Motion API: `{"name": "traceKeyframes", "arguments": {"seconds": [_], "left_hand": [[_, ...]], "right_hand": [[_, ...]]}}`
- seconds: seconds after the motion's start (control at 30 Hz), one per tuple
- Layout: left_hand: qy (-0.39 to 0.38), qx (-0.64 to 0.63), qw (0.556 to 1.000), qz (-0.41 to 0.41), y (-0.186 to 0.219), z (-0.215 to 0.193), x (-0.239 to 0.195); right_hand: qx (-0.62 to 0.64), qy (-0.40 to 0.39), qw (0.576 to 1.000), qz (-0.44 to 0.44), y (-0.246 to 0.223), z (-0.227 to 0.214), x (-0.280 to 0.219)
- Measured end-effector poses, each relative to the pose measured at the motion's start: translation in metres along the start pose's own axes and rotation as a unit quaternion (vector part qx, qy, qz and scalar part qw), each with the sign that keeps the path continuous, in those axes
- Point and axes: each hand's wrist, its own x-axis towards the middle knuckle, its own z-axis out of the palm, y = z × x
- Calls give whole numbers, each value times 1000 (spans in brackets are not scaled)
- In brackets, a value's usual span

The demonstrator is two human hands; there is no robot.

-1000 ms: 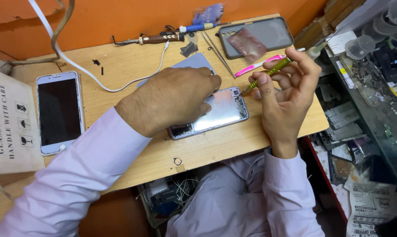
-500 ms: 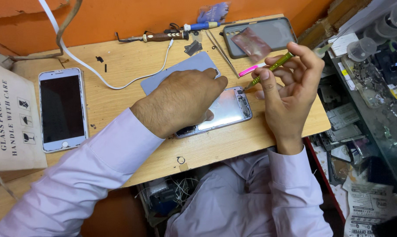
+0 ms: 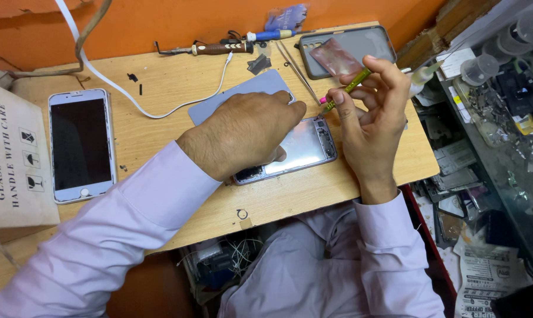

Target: The person removes the back cover of a smartphone, disconnects internal components, and cleans the interior with a cloth. The person uses a prying tool and a screwdriver to open the device and manipulate internal parts.

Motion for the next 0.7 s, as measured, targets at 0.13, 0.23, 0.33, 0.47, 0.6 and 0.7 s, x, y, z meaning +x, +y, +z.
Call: {"name": "traceKeyframes", "arguments": {"seconds": [0.13, 0.23, 0.33, 0.47, 0.6, 0.7], "left_hand": [[35, 12, 999, 19, 2, 1, -5], [132, 101, 986, 29, 21, 10, -15], [154, 159, 975, 28, 58, 35, -24], [117, 265, 957, -7, 100, 73, -34], [123, 354, 925, -58, 110, 90, -36], [75, 442, 894, -18, 110, 91, -40]], "right_hand": [[-4, 12, 1000, 11, -1, 1, 0], [-12, 22, 1000, 17, -2, 0, 3], [-1, 32, 999, 32, -2, 0, 4], [6, 35, 999, 31, -1, 2, 3], [-12, 26, 999, 13, 0, 2, 1], [-3, 0, 1000, 5, -2, -1, -2]]}}
